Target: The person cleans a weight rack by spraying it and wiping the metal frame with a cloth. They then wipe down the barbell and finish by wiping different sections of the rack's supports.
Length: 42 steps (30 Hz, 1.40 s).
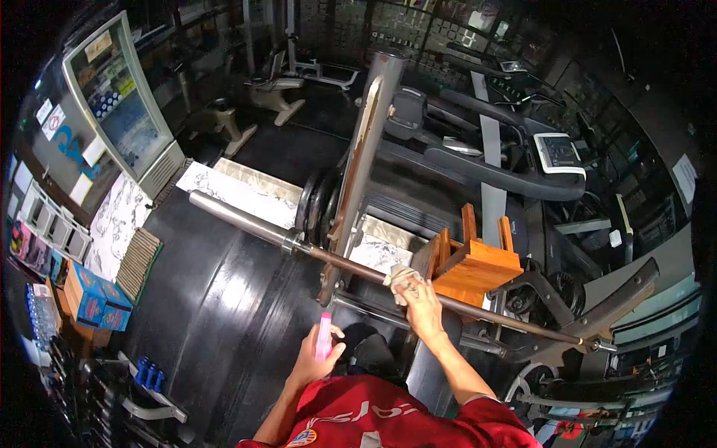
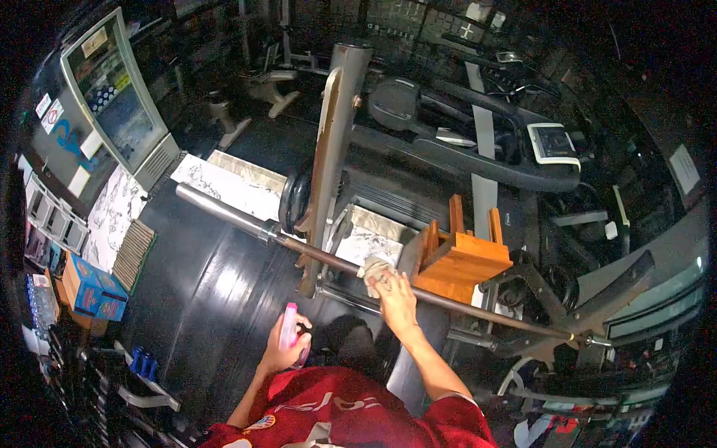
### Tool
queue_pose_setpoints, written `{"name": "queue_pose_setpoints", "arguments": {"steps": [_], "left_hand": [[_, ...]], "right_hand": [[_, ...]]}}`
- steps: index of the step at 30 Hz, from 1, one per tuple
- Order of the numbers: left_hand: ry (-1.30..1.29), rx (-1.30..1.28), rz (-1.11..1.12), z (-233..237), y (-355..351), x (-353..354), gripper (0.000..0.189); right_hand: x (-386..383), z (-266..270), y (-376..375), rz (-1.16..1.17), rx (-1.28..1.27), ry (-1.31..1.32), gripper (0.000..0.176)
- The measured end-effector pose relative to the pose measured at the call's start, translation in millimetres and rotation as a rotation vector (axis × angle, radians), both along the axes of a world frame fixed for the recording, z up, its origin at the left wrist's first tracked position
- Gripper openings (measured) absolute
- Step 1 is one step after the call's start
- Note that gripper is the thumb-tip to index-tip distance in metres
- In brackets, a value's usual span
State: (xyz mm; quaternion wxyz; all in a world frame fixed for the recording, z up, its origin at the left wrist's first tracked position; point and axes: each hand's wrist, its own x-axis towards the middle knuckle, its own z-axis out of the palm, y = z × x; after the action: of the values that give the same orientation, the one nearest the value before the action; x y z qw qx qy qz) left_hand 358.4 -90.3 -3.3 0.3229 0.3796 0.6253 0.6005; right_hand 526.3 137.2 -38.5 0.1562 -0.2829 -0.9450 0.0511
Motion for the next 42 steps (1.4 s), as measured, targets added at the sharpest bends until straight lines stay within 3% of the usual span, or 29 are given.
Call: {"name": "queue_pose_setpoints", "arguments": {"steps": [4,11,14,16,20,23,28,30,32,34,36,39,42], "left_hand": [[-0.007,0.086,-0.075,3,1,-3,0.021],[-0.069,0.032,-0.146,-3,4,4,0.022],[-0.024,0.145,-0.075,-9,11,9,0.021],[-0.120,0.006,-0.143,-11,7,6,0.021],[-0.055,0.059,-0.157,-19,14,4,0.020],[-0.091,-0.081,-0.160,-27,23,6,0.019],[0.015,-0.125,-0.256,-18,42,19,0.025],[0.025,-0.133,-0.268,-24,49,25,0.027],[0.017,-0.188,-0.304,-28,56,30,0.027],[0.016,-0.179,-0.335,-27,62,36,0.026],[0.009,-0.165,-0.366,-25,69,41,0.024],[-0.023,-0.281,-0.482,-26,82,50,0.022],[-0.050,-0.229,-0.516,-30,94,63,0.021]], "right_hand": [[-23,14,-15,-0.166,-0.144,0.107,0.052],[-109,-15,-38,-0.041,-0.020,0.154,0.048],[-94,-21,-34,0.048,0.094,0.132,0.047],[-69,-21,-30,0.057,0.063,0.115,0.042],[-1,-19,-21,-0.143,0.097,0.056,0.038],[37,-6,-26,-0.292,0.116,0.042,0.037],[68,-7,-43,-0.519,0.033,0.078,0.047],[73,-7,-54,-0.675,-0.135,0.271,0.050],[84,-23,-59,-0.673,-0.165,0.379,0.051],[95,-33,-66,-0.703,-0.269,0.597,0.049],[107,-42,-72,-0.701,-0.285,0.656,0.043],[126,-65,-78,-0.808,-0.437,1.094,0.031],[136,-54,-90,-0.903,-0.500,1.212,0.032]]}}
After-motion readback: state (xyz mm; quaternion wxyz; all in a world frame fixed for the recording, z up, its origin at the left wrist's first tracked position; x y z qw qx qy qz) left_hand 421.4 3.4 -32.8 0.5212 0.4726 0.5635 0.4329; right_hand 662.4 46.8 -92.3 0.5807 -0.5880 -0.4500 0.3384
